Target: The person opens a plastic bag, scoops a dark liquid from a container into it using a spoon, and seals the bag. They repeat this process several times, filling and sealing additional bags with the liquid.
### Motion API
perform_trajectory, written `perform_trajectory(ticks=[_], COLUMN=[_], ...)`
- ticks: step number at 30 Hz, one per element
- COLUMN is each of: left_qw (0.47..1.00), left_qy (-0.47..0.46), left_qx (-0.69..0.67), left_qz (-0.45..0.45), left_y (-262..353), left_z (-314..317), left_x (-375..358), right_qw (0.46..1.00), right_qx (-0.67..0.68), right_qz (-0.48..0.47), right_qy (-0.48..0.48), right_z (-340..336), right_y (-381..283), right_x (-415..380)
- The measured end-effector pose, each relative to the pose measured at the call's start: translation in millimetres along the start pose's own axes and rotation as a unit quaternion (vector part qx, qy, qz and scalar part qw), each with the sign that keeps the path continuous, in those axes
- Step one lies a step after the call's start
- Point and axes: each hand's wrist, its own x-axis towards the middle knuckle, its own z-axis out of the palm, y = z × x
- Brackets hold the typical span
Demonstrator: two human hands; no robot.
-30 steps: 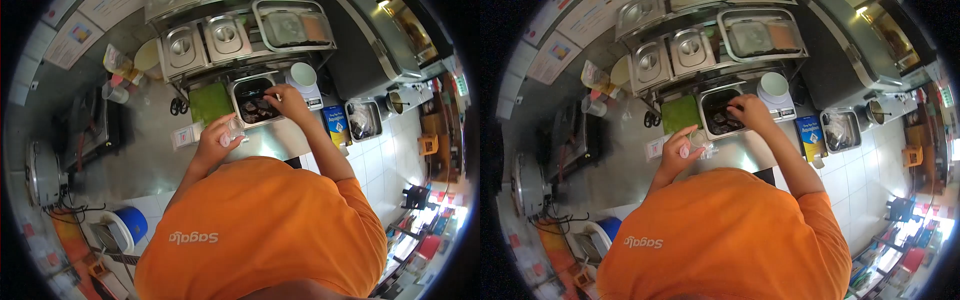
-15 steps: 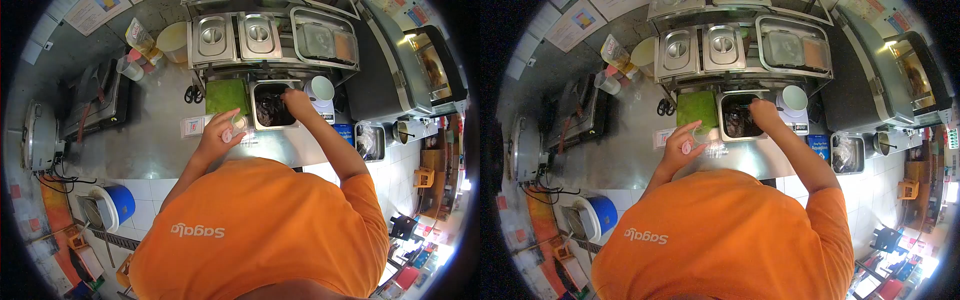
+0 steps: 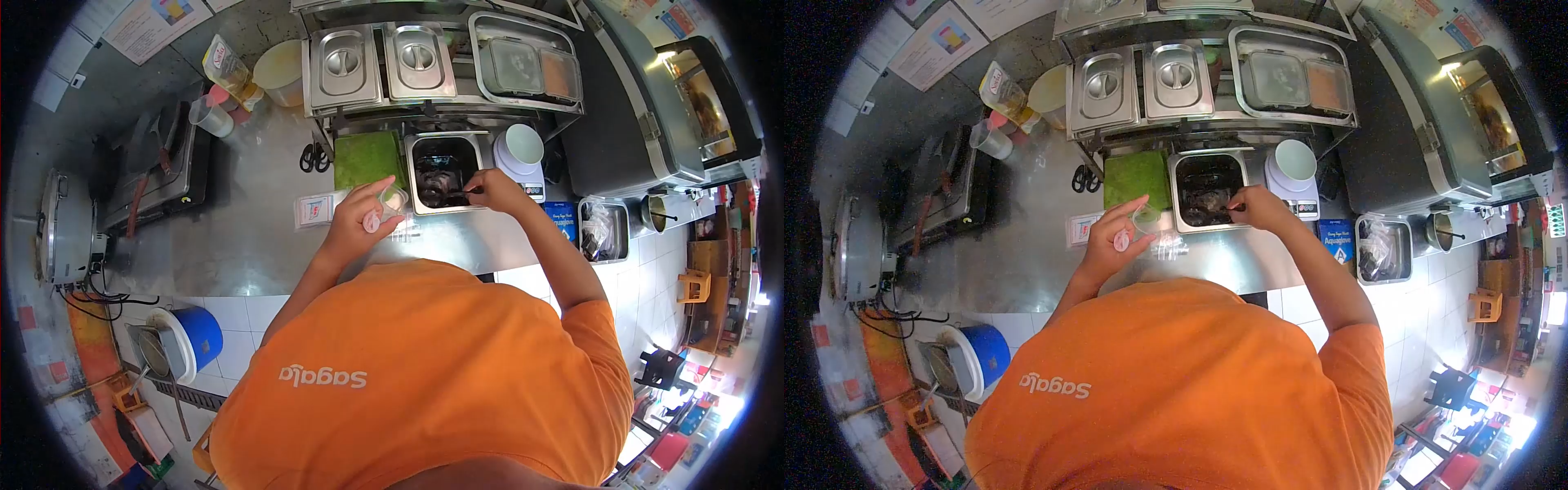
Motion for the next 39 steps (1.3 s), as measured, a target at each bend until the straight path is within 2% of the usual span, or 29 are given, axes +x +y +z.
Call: perform_trajectory(ticks=[2,4,5,7,14,17,19,27,32,34,36,39], left_qw=[1.000,1.000,1.000,0.999,0.996,0.993,0.992,0.989,0.989,0.988,0.988,0.989], left_qy=[0.000,-0.003,-0.004,-0.016,-0.005,0.016,0.023,0.066,0.098,0.109,0.111,0.118], left_qx=[-0.005,-0.008,-0.008,-0.034,-0.077,-0.092,-0.113,-0.117,-0.095,-0.100,-0.093,-0.085], left_qz=[0.008,0.004,0.006,0.001,0.035,0.065,0.042,0.054,0.056,0.050,0.048,0.036], left_y=[1,4,5,6,5,-3,-5,-14,-23,-23,-20,-18], left_z=[1,2,3,4,20,30,36,53,65,69,69,71], left_x=[2,5,6,9,29,38,43,52,57,60,61,62], right_qw=[0.999,0.961,0.962,0.925,0.931,0.901,0.893,0.908,0.905,0.907,0.920,0.929], right_qx=[0.049,0.245,0.244,0.339,0.283,0.337,0.337,0.284,0.268,0.264,0.193,0.118], right_qz=[0.011,0.126,0.125,0.167,0.181,0.192,0.182,0.226,0.180,0.175,0.099,0.081], right_qy=[0.008,0.013,0.015,0.039,0.142,0.194,0.236,0.207,0.277,0.277,0.326,0.341], right_z=[4,11,15,17,-17,-34,-36,-21,-49,-59,-61,-67], right_y=[6,10,13,11,-26,-51,-55,-50,-75,-90,-97,-117], right_x=[-7,-16,-20,-25,-48,-55,-59,-66,-63,-62,-59,-56])
